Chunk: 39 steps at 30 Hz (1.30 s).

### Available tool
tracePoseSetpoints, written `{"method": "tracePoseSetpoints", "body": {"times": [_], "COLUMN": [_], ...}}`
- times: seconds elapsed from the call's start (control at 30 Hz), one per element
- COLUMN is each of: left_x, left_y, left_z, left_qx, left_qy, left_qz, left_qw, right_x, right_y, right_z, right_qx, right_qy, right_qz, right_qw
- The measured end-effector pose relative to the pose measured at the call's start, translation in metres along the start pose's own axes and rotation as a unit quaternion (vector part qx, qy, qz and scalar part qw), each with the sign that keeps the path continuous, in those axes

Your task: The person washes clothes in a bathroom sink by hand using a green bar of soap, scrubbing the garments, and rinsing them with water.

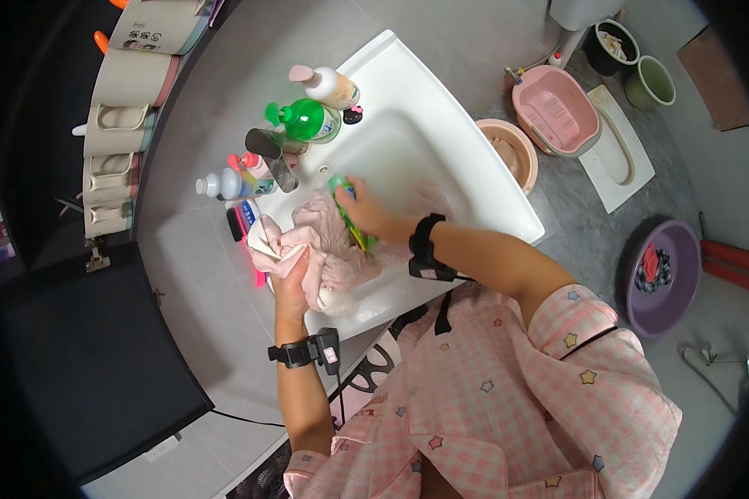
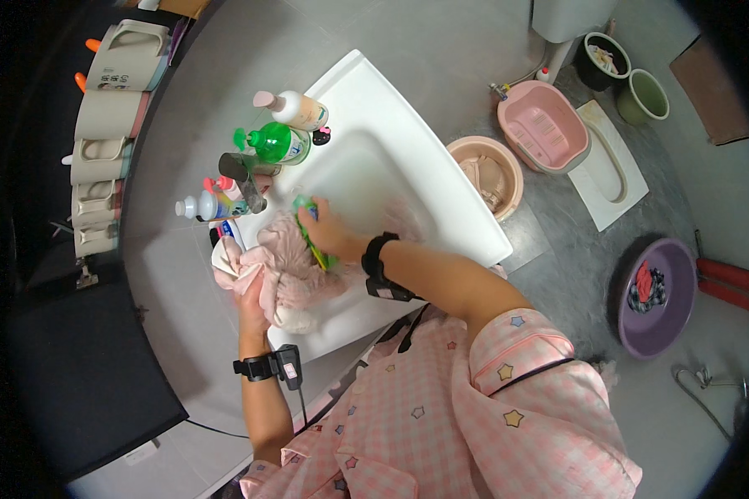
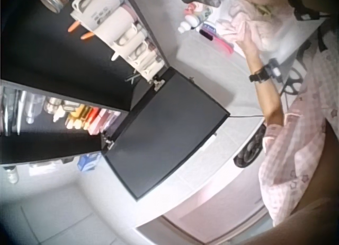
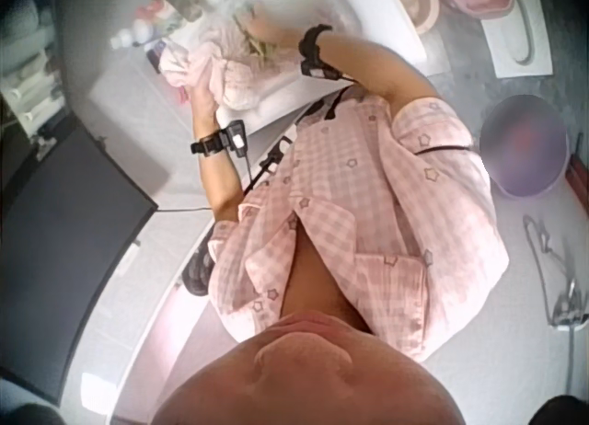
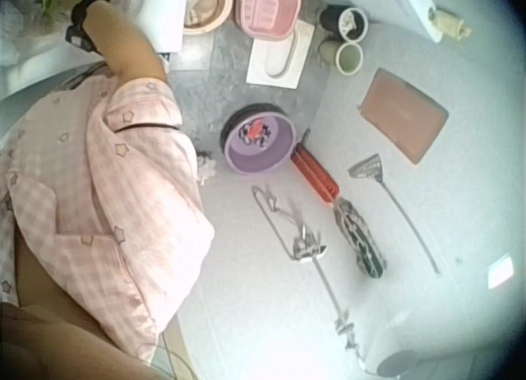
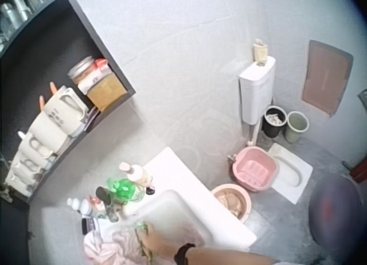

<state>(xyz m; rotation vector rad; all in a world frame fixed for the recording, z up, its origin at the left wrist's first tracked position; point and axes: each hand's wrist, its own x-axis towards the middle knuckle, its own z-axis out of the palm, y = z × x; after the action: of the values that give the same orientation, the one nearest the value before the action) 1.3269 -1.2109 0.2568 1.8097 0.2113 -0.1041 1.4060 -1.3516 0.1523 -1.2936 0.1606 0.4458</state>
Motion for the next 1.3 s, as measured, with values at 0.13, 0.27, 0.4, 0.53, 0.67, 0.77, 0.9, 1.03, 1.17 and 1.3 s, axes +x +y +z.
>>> {"method": "tracePoseSetpoints", "body": {"times": [0.13,0.27,0.4,0.53,0.67,0.77,0.9,1.03,1.17,1.3], "left_x": [0.002,0.010,0.008,0.010,0.005,0.006,0.003,0.009,0.006,-0.004], "left_y": [0.020,0.005,-0.016,-0.015,-0.012,0.008,0.028,-0.003,-0.013,-0.018], "left_z": [0.008,0.030,0.018,0.019,0.024,0.029,0.017,0.027,0.028,0.050], "left_qx": [0.011,0.011,-0.202,-0.224,-0.202,-0.183,-0.317,-0.359,-0.285,-0.405], "left_qy": [-0.036,0.033,0.039,0.030,0.069,0.115,0.072,0.048,0.030,0.006], "left_qz": [-0.034,-0.018,-0.108,-0.116,-0.107,-0.055,-0.073,-0.127,-0.227,-0.208], "left_qw": [0.999,0.999,0.973,0.967,0.971,0.975,0.943,0.923,0.931,0.890], "right_x": [0.008,-0.018,-0.034,-0.030,-0.015,0.013,-0.011,-0.020,-0.010,0.006], "right_y": [-0.029,-0.042,-0.045,-0.029,-0.016,0.031,0.005,0.002,0.007,-0.001], "right_z": [-0.015,-0.002,0.004,0.009,0.004,-0.027,-0.035,-0.004,0.012,0.008], "right_qx": [0.039,0.076,0.039,-0.098,-0.217,-0.089,0.028,0.401,0.343,0.003], "right_qy": [-0.185,-0.256,-0.251,-0.173,-0.103,-0.040,-0.088,-0.215,-0.126,-0.115], "right_qz": [0.072,0.019,-0.029,-0.158,-0.014,0.081,0.239,0.180,0.051,-0.067], "right_qw": [0.979,0.964,0.967,0.967,0.971,0.992,0.967,0.872,0.929,0.991]}}
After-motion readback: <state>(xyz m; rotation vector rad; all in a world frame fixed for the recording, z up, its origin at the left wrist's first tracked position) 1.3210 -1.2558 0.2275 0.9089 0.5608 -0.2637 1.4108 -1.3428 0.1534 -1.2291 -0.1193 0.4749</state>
